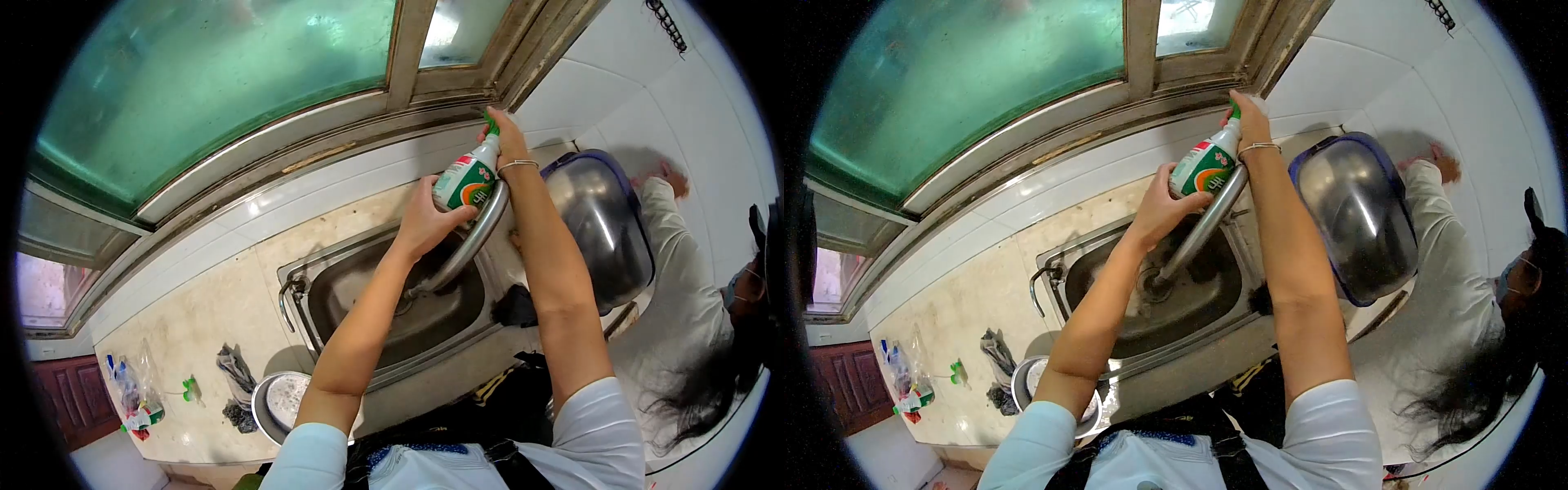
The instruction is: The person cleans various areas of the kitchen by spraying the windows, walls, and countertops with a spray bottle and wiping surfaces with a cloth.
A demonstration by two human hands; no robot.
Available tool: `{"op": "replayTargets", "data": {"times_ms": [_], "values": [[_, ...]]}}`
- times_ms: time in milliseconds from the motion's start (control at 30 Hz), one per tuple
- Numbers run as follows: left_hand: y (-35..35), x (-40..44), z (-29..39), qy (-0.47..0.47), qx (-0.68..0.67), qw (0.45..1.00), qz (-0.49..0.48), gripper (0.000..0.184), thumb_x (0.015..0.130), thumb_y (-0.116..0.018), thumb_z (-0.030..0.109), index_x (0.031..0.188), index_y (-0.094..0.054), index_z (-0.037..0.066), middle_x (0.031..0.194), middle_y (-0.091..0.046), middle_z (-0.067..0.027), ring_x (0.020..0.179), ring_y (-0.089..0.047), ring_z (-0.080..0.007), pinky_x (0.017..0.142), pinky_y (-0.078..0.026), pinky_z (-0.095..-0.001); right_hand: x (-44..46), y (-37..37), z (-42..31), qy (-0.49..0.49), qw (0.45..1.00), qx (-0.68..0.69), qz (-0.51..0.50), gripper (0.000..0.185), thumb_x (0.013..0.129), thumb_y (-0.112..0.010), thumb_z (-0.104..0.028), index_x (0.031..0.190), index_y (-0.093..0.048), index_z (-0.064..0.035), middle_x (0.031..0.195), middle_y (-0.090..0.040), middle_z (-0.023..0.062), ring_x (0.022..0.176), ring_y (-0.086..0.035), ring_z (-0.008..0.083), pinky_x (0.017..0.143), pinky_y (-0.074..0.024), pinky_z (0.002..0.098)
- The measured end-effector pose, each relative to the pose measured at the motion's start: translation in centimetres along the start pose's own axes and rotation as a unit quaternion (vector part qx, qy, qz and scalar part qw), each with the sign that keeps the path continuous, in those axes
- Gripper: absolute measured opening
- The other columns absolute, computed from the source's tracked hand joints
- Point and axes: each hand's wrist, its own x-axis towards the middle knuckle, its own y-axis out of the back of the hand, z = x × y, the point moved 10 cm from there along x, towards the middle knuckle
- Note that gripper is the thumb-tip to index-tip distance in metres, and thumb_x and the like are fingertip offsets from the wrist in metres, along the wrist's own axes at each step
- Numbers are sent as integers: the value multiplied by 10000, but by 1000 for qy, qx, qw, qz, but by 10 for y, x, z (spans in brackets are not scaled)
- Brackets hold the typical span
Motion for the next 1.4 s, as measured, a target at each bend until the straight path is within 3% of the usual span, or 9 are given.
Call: {"op": "replayTargets", "data": {"times_ms": [100,300,467,567,667,733,933,1133,1400], "values": [[-3,-4,-5,46,-64,997,-1,763,668,-806,378,1210,-467,-40,1088,-576,-163,965,-580,-211,843,-474,-322,-1,-1,11,-48,999,-17,-14,309,834,-715,-331,905,-537,-88,646,-550,67,527,-569,216,475,-469,350],[-8,-11,-3,64,-177,982,-3,702,779,-758,328,1283,-396,0,1136,-557,-117,991,-585,-166,833,-500,-302,-23,-38,-2,-57,995,-50,-61,403,825,-709,-452,882,-562,-81,745,-626,75,578,-585,160,532,-506,294],[-5,2,47,-10,-172,985,-17,676,781,-758,262,1293,-392,16,1140,-561,-97,1013,-582,-167,880,-480,-302,-48,-66,-88,80,995,-64,-17,472,840,-640,-528,846,-578,-60,706,-643,86,597,-585,143,527,-466,281],[6,12,78,-121,-72,989,53,722,750,-776,203,1324,-382,14,1170,-544,-106,1048,-558,-167,871,-478,-304,-75,-85,-158,235,969,-77,-17,402,849,-650,-439,784,-611,-44,652,-620,68,578,-587,138,505,-431,268],[8,16,108,-125,-73,988,44,816,713,-787,267,1352,-360,-8,1216,-467,-177,1067,-524,-232,847,-471,-325,-78,-76,-179,228,973,-22,4,323,870,-659,-377,836,-606,-60,676,-594,37,575,-598,140,508,-438,278],[7,23,118,-131,-75,988,42,811,714,-793,264,1352,-372,-7,1208,-460,-173,1040,-526,-231,817,-475,-317,-91,-70,-200,265,964,8,26,318,841,-681,-341,738,-608,-49,607,-611,78,514,-570,151,473,-425,278],[-17,8,182,-170,-138,974,-49,660,828,-744,242,1347,-398,28,1166,-556,-99,1036,-573,-170,884,-477,-306,-134,-96,-282,301,948,-100,-18,419,867,-636,-476,828,-604,-60,763,-651,87,545,-543,112,481,-451,250],[2,-36,186,-190,-111,975,-24,477,898,-665,174,1301,-453,32,1177,-549,-95,1042,-577,-169,877,-483,-297,-168,-108,-377,375,922,-98,2,378,852,-683,-402,905,-605,-36,706,-608,65,471,-516,101,414,-446,257],[47,-115,162,-70,-62,995,-41,268,926,-604,111,1172,-543,24,1128,-604,-54,978,-613,-143,857,-477,-267,-216,-117,-469,482,867,-123,36,385,811,-717,-343,811,-602,24,628,-575,78,454,-527,134,409,-437,285]]}}
